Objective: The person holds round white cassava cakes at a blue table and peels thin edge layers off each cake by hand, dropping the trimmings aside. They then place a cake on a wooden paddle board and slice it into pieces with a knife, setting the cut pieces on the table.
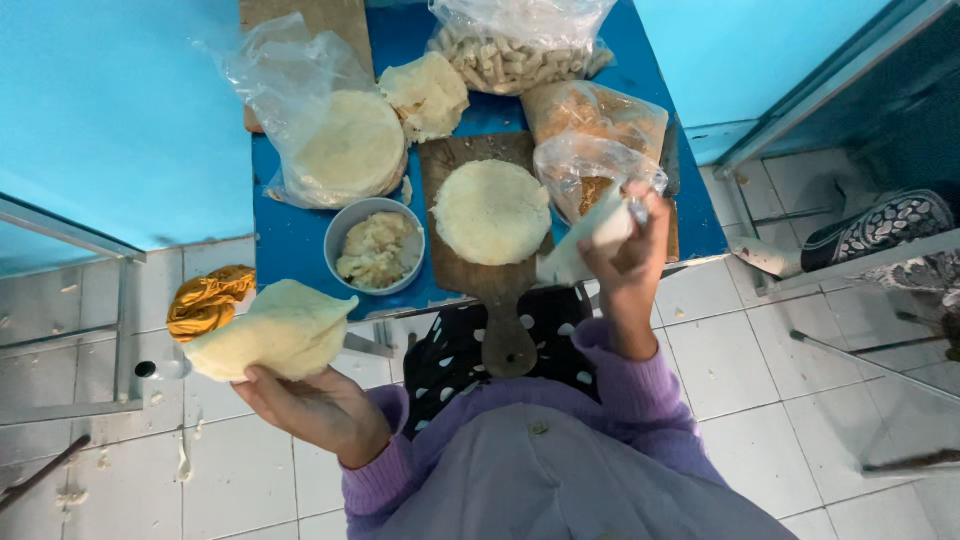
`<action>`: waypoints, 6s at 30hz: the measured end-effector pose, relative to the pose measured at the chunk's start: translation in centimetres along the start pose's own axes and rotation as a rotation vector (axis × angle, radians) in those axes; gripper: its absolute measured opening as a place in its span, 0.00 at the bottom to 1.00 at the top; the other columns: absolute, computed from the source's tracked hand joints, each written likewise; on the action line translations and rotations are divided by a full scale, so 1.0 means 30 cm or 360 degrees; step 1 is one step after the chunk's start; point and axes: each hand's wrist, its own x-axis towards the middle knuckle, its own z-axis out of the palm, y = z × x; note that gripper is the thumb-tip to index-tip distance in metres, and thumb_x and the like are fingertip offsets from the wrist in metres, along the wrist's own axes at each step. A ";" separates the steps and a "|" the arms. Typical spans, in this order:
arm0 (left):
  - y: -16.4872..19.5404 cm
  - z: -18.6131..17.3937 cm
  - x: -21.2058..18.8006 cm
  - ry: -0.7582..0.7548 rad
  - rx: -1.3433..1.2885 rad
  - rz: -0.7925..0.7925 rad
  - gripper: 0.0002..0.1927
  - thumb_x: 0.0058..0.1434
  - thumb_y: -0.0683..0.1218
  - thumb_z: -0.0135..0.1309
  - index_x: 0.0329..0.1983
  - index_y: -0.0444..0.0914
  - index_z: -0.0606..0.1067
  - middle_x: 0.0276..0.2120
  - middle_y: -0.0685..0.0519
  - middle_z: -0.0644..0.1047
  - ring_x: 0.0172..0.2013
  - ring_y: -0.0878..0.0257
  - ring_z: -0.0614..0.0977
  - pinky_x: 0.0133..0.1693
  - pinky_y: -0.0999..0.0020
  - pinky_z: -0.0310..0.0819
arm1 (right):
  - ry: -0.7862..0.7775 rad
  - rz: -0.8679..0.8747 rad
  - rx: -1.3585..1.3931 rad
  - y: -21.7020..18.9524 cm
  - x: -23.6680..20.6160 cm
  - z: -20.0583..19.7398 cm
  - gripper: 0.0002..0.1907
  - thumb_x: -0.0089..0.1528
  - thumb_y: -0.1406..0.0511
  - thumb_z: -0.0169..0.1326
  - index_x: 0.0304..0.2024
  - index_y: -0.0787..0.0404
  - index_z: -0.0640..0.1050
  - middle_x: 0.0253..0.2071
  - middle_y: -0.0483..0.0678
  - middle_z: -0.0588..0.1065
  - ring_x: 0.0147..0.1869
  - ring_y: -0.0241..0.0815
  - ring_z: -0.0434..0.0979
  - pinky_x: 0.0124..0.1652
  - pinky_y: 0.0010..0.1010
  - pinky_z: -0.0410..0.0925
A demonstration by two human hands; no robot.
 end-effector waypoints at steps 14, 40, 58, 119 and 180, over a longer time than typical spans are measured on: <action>0.033 0.071 -0.017 0.0071 -0.0305 -0.0323 0.27 0.76 0.49 0.46 0.73 0.34 0.58 0.64 0.43 0.68 0.64 0.54 0.73 0.65 0.57 0.71 | -0.1158 -0.0949 -0.1268 0.091 0.063 0.169 0.34 0.53 0.76 0.54 0.64 0.60 0.74 0.42 0.53 0.78 0.51 0.55 0.78 0.48 0.44 0.73; -0.039 0.114 -0.143 -0.0401 -0.0439 -0.0718 0.17 0.75 0.44 0.46 0.64 0.33 0.63 0.57 0.46 0.72 0.58 0.58 0.77 0.59 0.61 0.75 | -0.0767 -0.0505 -0.1425 0.240 0.252 0.147 0.31 0.57 0.77 0.56 0.64 0.64 0.70 0.38 0.54 0.78 0.44 0.57 0.77 0.43 0.45 0.71; -0.171 0.151 -0.244 -0.0918 -0.0521 -0.1067 0.03 0.76 0.38 0.49 0.48 0.32 0.71 0.43 0.51 0.77 0.42 0.71 0.77 0.44 0.77 0.71 | -0.0767 -0.0652 -0.0609 -0.057 -0.221 0.133 0.26 0.60 0.69 0.70 0.57 0.59 0.73 0.52 0.53 0.78 0.55 0.51 0.83 0.51 0.35 0.76; -0.103 0.092 -0.115 -0.0653 -0.0133 -0.0829 0.16 0.67 0.40 0.53 0.57 0.28 0.73 0.50 0.45 0.79 0.50 0.59 0.80 0.54 0.65 0.75 | -0.0376 0.0761 0.0731 0.043 -0.144 0.104 0.41 0.60 0.71 0.64 0.71 0.62 0.60 0.57 0.54 0.76 0.60 0.44 0.78 0.57 0.34 0.71; -0.074 0.043 -0.114 -0.0181 -0.0274 -0.0650 0.24 0.73 0.47 0.46 0.67 0.30 0.63 0.59 0.41 0.73 0.58 0.50 0.77 0.60 0.54 0.74 | -0.1155 -0.0800 -0.1363 0.152 0.127 0.208 0.29 0.68 0.64 0.53 0.71 0.65 0.65 0.60 0.61 0.75 0.69 0.61 0.70 0.65 0.53 0.60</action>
